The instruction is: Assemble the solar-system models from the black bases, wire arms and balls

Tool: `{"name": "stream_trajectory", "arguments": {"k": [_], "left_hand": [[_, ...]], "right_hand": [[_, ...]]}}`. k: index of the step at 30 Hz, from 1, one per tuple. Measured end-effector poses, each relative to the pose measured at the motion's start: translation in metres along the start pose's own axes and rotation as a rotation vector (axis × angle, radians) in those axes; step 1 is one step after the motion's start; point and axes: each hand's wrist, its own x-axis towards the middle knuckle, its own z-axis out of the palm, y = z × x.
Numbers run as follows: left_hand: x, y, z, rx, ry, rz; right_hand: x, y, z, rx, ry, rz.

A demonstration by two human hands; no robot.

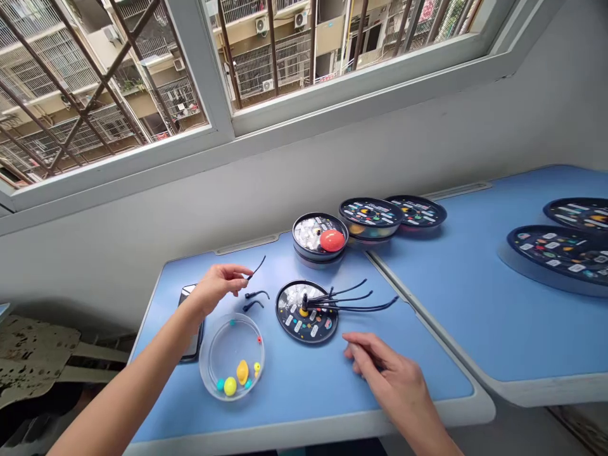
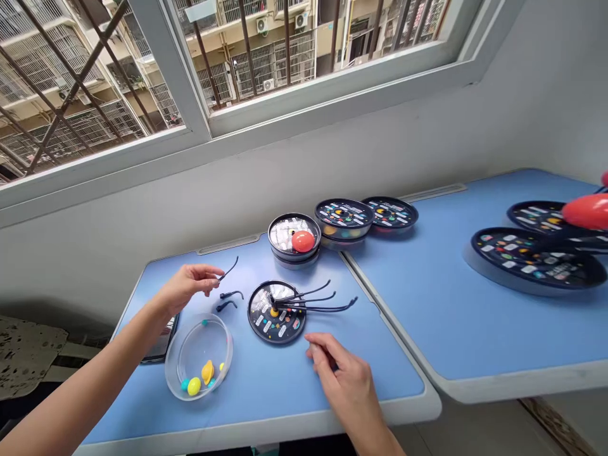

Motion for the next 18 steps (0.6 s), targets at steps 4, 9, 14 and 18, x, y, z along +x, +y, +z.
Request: {"name": "stream_trajectory", "arguments": {"k": [4, 9, 14, 18], "left_hand": [[-0.013, 0.021, 0.029, -0.443, -0.038, -0.065], [-0.019, 0.034, 0.07, -0.363, -0.022, 0.103], [-0.014, 0.036, 0.088, -0.117, 0.015, 0.182], [-0.009, 0.039, 0.092, 0.123, 0.03, 0.232]], "right_hand": [[0.0, -0.001, 0.001, 0.025, -0.003, 0.026], [0.0, -0.003, -0.001, 0.068, 0.006, 0.039], [0.0, -0.003, -0.002, 0.09, 0.006, 0.04], [0.0, -0.001, -0.003, 0.109, -0.006, 0.051]]}}
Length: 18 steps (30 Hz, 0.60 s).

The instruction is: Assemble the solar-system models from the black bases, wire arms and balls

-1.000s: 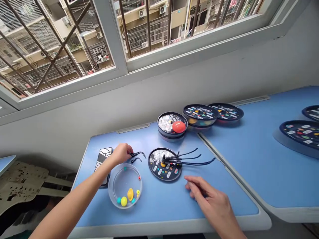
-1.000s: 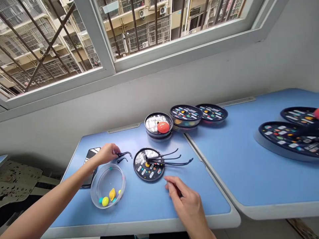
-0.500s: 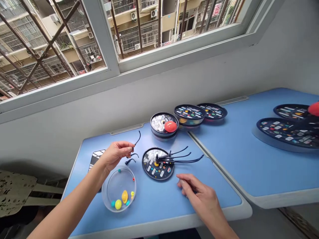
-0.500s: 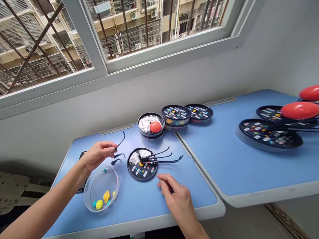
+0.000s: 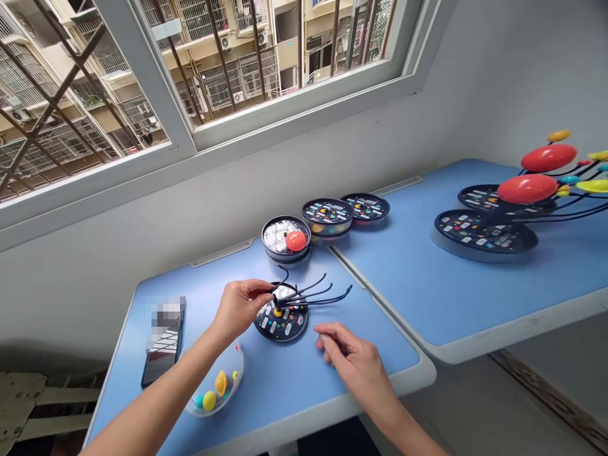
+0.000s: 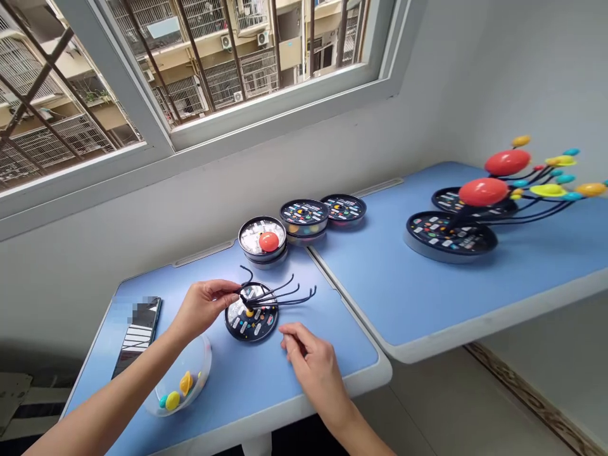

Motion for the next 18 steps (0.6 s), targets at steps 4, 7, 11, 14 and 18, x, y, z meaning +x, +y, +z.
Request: {"name": "stream_trajectory", "arguments": {"k": [4, 7, 11, 14, 18], "left_hand": [[0.002, 0.006, 0.0, 0.166, -0.022, 0.068], [0.002, 0.011, 0.0, 0.267, -0.043, 0.119], [0.003, 0.012, 0.002, 0.384, -0.075, 0.168], [0.004, 0.012, 0.004, 0.437, -0.079, 0.196], [0.003, 0.012, 0.005, 0.482, -0.06, 0.211]], "right_hand": [[0.0, 0.0, -0.001, 0.015, -0.011, 0.023], [0.0, -0.001, -0.001, 0.021, -0.008, 0.028], [0.0, -0.002, -0.001, 0.023, -0.002, 0.018], [0.001, -0.001, -0.002, 0.022, -0.003, 0.015], [0.0, 0.002, -0.001, 0.015, -0.008, 0.011]]}}
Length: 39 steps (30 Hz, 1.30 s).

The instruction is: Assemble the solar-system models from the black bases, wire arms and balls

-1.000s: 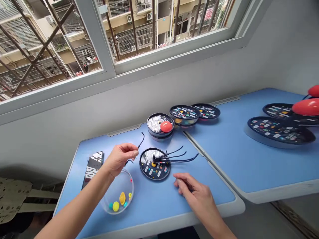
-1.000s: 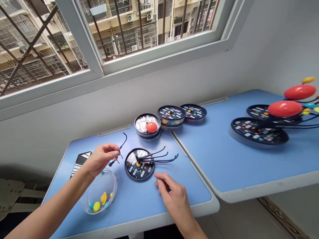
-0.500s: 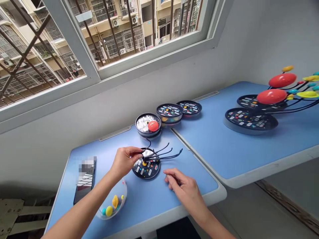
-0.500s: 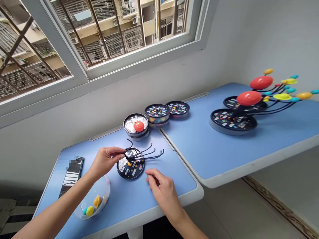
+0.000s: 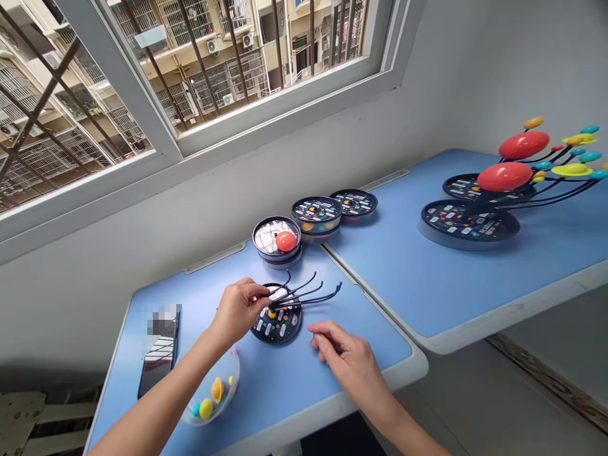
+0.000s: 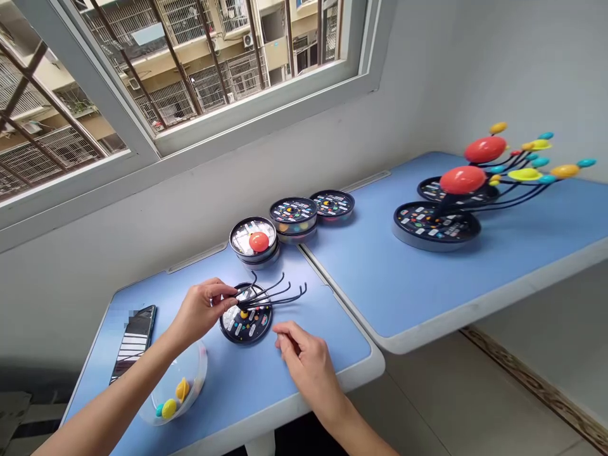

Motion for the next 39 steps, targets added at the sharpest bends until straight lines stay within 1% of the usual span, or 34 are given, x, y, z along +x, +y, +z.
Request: {"name": "stream_trajectory", "arguments": {"k": [5, 9, 12, 14, 15, 18, 20, 23, 25, 28, 30, 33, 39], "left_hand": [[-0.001, 0.001, 0.002, -0.027, -0.003, -0.007], [-0.005, -0.003, 0.009, -0.114, 0.044, -0.043], [-0.007, -0.007, 0.016, -0.199, 0.116, -0.077], [-0.008, -0.008, 0.02, -0.246, 0.157, -0.101], [-0.009, -0.008, 0.021, -0.263, 0.167, -0.112], [-0.009, -0.006, 0.023, -0.309, 0.166, -0.146], [-0.01, -0.005, 0.023, -0.355, 0.168, -0.177], [-0.011, -0.004, 0.024, -0.423, 0.179, -0.207], [-0.011, -0.004, 0.025, -0.447, 0.184, -0.212], [-0.011, -0.005, 0.028, -0.435, 0.192, -0.2], [-0.011, -0.006, 0.031, -0.407, 0.199, -0.204], [-0.011, -0.008, 0.035, -0.38, 0.213, -0.219], [-0.009, -0.012, 0.034, -0.411, 0.172, -0.243]], "right_hand": [[0.0, -0.001, 0.0, -0.027, 0.004, -0.032], [0.008, -0.015, 0.005, -0.011, 0.003, -0.092], [0.02, -0.025, 0.016, 0.053, -0.066, -0.028], [0.026, -0.027, 0.026, 0.05, -0.1, -0.001], [0.029, -0.027, 0.031, 0.027, -0.09, -0.016], [0.033, -0.024, 0.042, -0.037, -0.005, -0.08], [0.035, -0.024, 0.046, -0.028, 0.026, -0.063], [0.038, -0.026, 0.047, -0.016, 0.044, -0.035], [0.042, -0.028, 0.048, -0.021, 0.034, -0.037], [0.047, -0.029, 0.048, -0.028, 0.016, -0.038], [0.048, -0.028, 0.049, -0.051, 0.029, -0.049], [0.046, -0.023, 0.051, -0.119, 0.056, -0.1], [0.035, -0.021, 0.047, -0.191, 0.137, -0.321]]}}
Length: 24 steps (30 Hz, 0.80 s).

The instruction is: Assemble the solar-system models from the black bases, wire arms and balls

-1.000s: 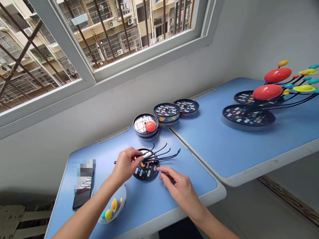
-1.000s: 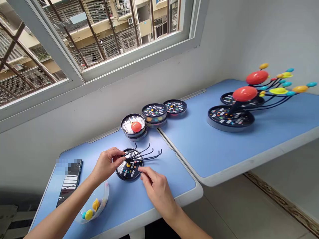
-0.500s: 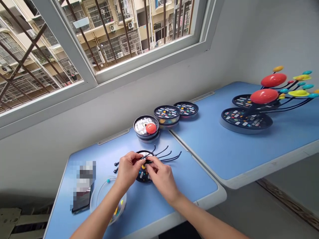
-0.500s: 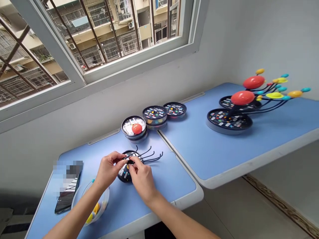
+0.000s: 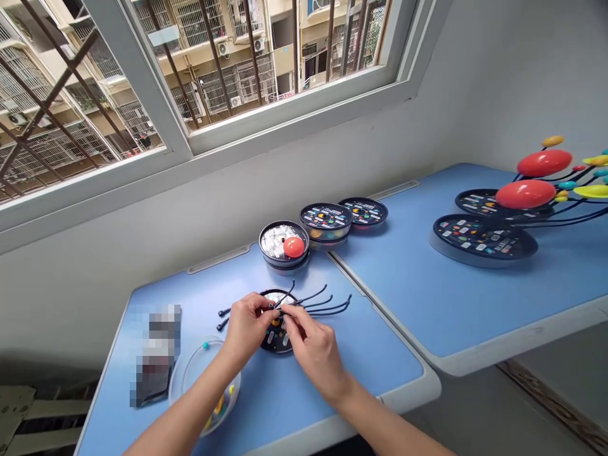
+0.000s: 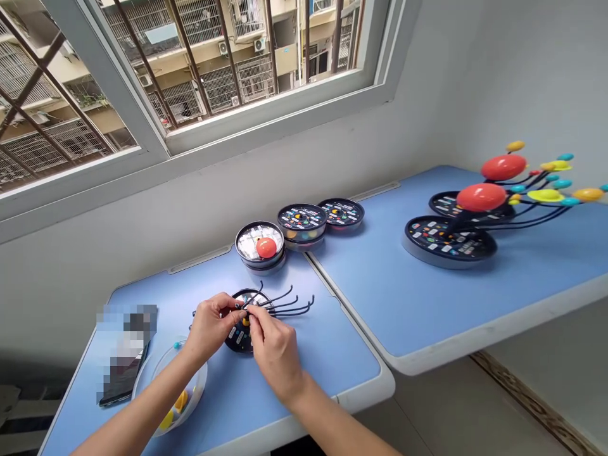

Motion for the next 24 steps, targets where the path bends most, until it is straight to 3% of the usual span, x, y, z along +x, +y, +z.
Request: {"name": "stream_trajectory", "arguments": {"k": [5, 14, 24], "left_hand": [[0.001, -0.004, 0.0, -0.075, -0.007, -0.073], [0.0, -0.004, 0.0, -0.343, -0.093, -0.199], [-0.003, -0.002, 0.002, -0.208, -0.047, -0.176]], "right_hand": [[-0.003, -0.001, -0.006, -0.002, -0.076, -0.03], [0.004, 0.0, -0.008, 0.147, -0.067, 0.204], [0.003, -0.002, -0.012, 0.378, -0.057, 0.417]]}}
